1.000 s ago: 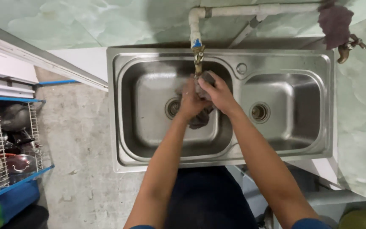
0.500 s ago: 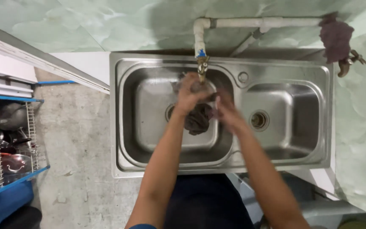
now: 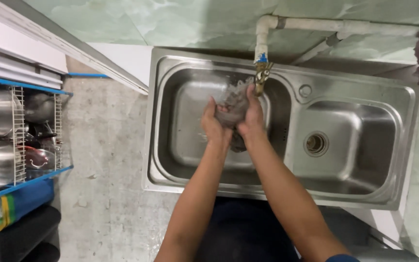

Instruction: The person places a blue bowl and a glass lid into a drying rack. They then pick up a dark cloth from the sink, turn on the tap, and wash the cloth under running water. After rinsing, they wring out the cloth and hang it on a pipe above the sink to dry.

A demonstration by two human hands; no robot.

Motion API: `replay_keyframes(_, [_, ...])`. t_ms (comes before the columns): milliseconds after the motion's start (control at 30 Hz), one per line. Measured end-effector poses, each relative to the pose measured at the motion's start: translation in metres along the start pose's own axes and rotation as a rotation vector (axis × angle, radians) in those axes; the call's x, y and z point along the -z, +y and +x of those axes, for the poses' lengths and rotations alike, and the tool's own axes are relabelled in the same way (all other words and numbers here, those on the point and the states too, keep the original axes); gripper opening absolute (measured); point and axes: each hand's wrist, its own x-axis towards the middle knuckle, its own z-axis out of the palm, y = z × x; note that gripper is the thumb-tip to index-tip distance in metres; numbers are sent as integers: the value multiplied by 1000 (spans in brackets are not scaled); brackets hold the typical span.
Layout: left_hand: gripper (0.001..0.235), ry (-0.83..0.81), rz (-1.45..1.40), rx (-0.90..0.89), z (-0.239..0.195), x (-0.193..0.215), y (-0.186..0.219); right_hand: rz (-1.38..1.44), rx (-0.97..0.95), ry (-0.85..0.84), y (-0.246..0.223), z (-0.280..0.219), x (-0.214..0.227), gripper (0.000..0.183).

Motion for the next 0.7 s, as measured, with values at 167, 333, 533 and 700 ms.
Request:
replay_keyframes(167, [22,49,-32,291,19,2,-3,-168,253,-129,5,0,40,33])
replay_keyframes(333, [19,-166,271,761,24,-13,2,-940,586,-441,-27,-71,-5,29])
replay_keyframes(533, [28,-844,936,811,57,-36,-35,-1728,1098,-1213,-34,-73,0,19])
replay_keyframes(700, [32,-781,1604,451,63,-60,-52,-2634,857,-1228,-12,-27,27,22])
